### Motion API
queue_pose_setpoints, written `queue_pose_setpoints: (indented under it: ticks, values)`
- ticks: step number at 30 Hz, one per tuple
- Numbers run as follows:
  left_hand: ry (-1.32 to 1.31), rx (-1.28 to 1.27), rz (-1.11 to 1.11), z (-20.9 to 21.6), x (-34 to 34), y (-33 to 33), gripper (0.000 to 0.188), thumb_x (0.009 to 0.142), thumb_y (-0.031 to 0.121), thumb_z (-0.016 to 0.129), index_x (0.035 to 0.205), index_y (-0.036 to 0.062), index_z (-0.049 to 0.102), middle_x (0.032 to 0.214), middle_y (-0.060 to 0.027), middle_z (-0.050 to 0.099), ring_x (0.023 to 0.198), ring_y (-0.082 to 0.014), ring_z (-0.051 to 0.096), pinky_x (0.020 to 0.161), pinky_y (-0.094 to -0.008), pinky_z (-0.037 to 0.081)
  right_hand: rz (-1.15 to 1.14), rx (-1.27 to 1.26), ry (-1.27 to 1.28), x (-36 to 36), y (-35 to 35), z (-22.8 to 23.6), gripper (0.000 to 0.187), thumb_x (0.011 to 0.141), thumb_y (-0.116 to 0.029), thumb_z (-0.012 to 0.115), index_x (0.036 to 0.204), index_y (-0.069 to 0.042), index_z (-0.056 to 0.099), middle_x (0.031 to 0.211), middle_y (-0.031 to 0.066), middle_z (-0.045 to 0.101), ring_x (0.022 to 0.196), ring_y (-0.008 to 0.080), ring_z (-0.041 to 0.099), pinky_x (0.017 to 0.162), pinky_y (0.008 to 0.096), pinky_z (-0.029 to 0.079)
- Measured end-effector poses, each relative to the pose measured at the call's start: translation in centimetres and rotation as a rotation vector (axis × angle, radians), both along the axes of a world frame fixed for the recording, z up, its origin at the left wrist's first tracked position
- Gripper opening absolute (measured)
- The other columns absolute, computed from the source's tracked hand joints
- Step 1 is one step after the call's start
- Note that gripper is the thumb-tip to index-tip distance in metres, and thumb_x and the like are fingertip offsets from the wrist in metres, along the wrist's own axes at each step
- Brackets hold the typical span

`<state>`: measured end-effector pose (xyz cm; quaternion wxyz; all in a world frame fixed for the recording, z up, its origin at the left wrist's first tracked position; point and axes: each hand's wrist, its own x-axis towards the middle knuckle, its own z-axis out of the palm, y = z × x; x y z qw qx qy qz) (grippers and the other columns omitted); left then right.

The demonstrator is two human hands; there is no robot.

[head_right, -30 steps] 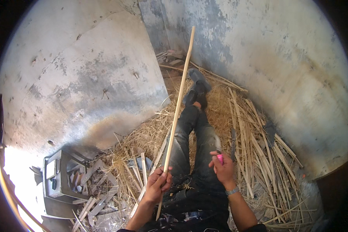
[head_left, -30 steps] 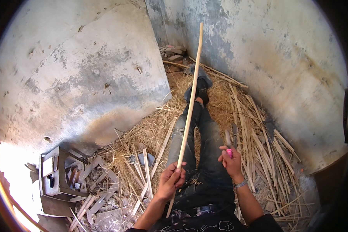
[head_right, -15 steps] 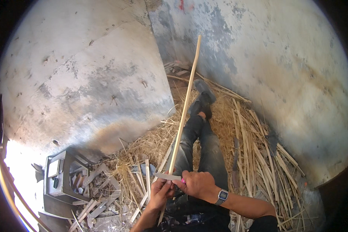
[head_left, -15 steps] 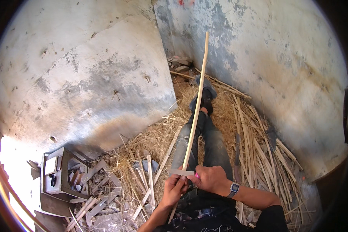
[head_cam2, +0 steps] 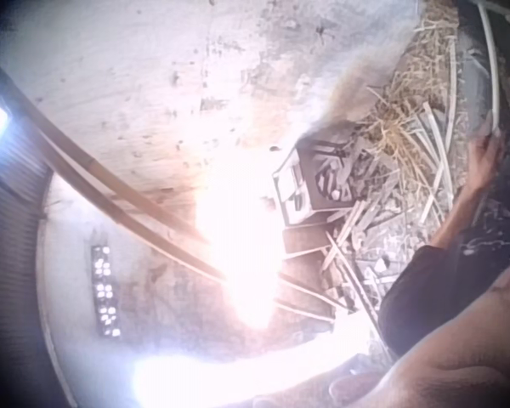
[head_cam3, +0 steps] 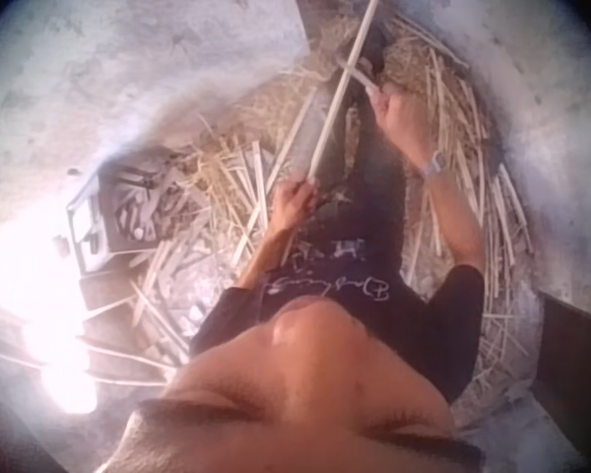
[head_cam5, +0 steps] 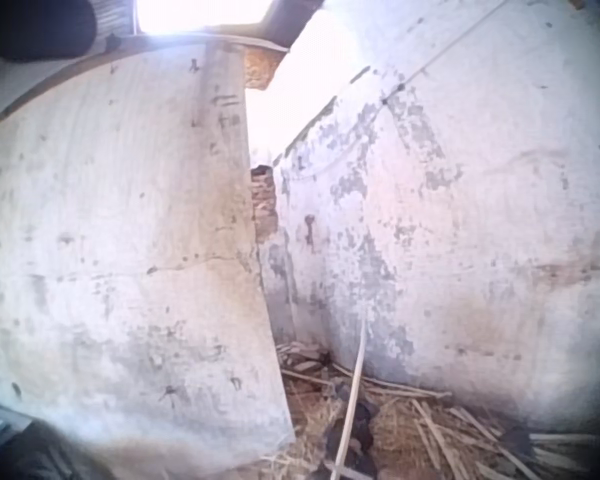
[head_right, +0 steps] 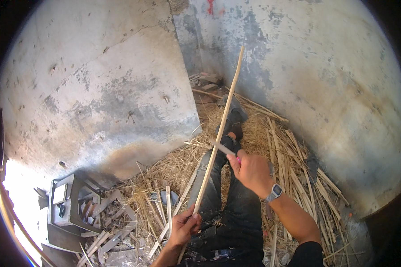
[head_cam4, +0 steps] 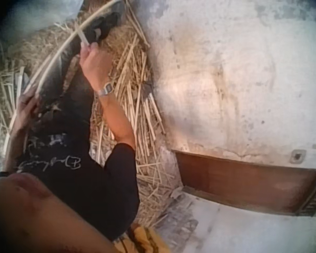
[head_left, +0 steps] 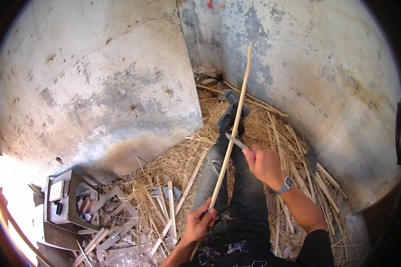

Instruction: The person scrapes a long wood strip by hand using a small blade, removing shavings from the surface of the strip.

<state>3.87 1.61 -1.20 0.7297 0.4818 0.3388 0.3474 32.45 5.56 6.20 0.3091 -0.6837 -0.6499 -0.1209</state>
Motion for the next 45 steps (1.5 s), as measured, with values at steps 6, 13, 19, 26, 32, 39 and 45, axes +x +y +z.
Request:
queue_pose_setpoints:
  ticks: [6, 13, 19, 26, 32, 39, 45]
  values:
    - [-0.026, 0.024, 0.018, 1.3, 0.2, 2.2, 0.047, 0.107, 0.013, 0.057, 0.152, 0.0025, 0.048, 0.08, 0.0019, 0.056, 0.059, -0.0048, 0.045, 0.052, -0.0215, 0.036, 0.328, -0.18, 0.12, -6.0, -3.3, -1.2, 0.049, 0.103, -0.05, 0.055, 0.077, -0.008, 0.058, 0.056, 0.0141, 0.062, 0.049, 0.0371, 0.064, 0.045, 0.0471, 0.049]
    - [0.045, 0.156, -0.028, -0.5, -0.7, 2.5, 0.043, 0.108, 0.013, 0.056, 0.148, -0.0004, 0.051, 0.08, 0.0015, 0.056, 0.059, -0.0045, 0.044, 0.052, -0.0217, 0.034, 0.418, -0.183, -0.022, -7.0, -2.9, -2.2, 0.047, 0.099, -0.05, 0.061, 0.077, -0.009, 0.059, 0.056, 0.0105, 0.063, 0.047, 0.0314, 0.064, 0.041, 0.0426, 0.048]
    - [-0.013, 0.064, 0.053, -0.7, -1.6, 2.3, 0.043, 0.107, 0.009, 0.055, 0.148, -0.0034, 0.05, 0.08, 0.0016, 0.054, 0.06, -0.0048, 0.045, 0.052, -0.0218, 0.035, 0.417, -0.073, -0.04, -7.1, -0.9, -3.3, 0.049, 0.099, -0.051, 0.061, 0.074, -0.009, 0.06, 0.052, 0.011, 0.061, 0.043, 0.0311, 0.063, 0.039, 0.0421, 0.048]
    - [0.078, 0.155, 0.052, -1.2, -3.0, 2.6, 0.041, 0.107, 0.009, 0.055, 0.147, -0.0018, 0.051, 0.077, 0.0007, 0.054, 0.058, -0.0054, 0.045, 0.05, -0.0227, 0.036, 0.197, -0.072, -0.042, -4.7, 3.4, -1.7, 0.047, 0.1, -0.049, 0.061, 0.074, -0.009, 0.059, 0.052, 0.0115, 0.059, 0.047, 0.0335, 0.063, 0.044, 0.045, 0.048]
    - [0.116, 0.115, 0.067, -1.2, -2.8, 2.8, 0.032, 0.107, 0.011, 0.055, 0.136, -0.0041, 0.057, 0.071, 0.0017, 0.052, 0.055, -0.0052, 0.045, 0.048, -0.0234, 0.035, 0.353, -0.16, -0.002, -8.0, 0.8, -3.3, 0.045, 0.099, -0.05, 0.061, 0.075, -0.011, 0.06, 0.054, 0.0119, 0.062, 0.045, 0.0339, 0.063, 0.044, 0.0457, 0.05]
    - [0.117, 0.215, -0.01, -2.5, -4.8, 1.7, 0.037, 0.106, 0.007, 0.053, 0.138, -0.0114, 0.053, 0.067, 0.0021, 0.05, 0.052, -0.0052, 0.042, 0.047, -0.0231, 0.033, 0.011, -0.02, 0.061, -1.5, 5.3, -1.2, 0.045, 0.101, -0.046, 0.06, 0.075, -0.009, 0.059, 0.054, 0.0152, 0.059, 0.048, 0.0373, 0.062, 0.045, 0.0473, 0.048]
    - [0.136, 0.195, -0.037, -1.8, -4.4, 1.9, 0.024, 0.106, 0.007, 0.054, 0.12, -0.0106, 0.062, 0.067, 0.0014, 0.051, 0.053, -0.005, 0.042, 0.047, -0.0238, 0.033, 0.365, -0.151, 0.0, -6.3, 0.4, -3.0, 0.045, 0.101, -0.047, 0.059, 0.075, -0.009, 0.058, 0.053, 0.0153, 0.059, 0.048, 0.0383, 0.061, 0.047, 0.0487, 0.048]
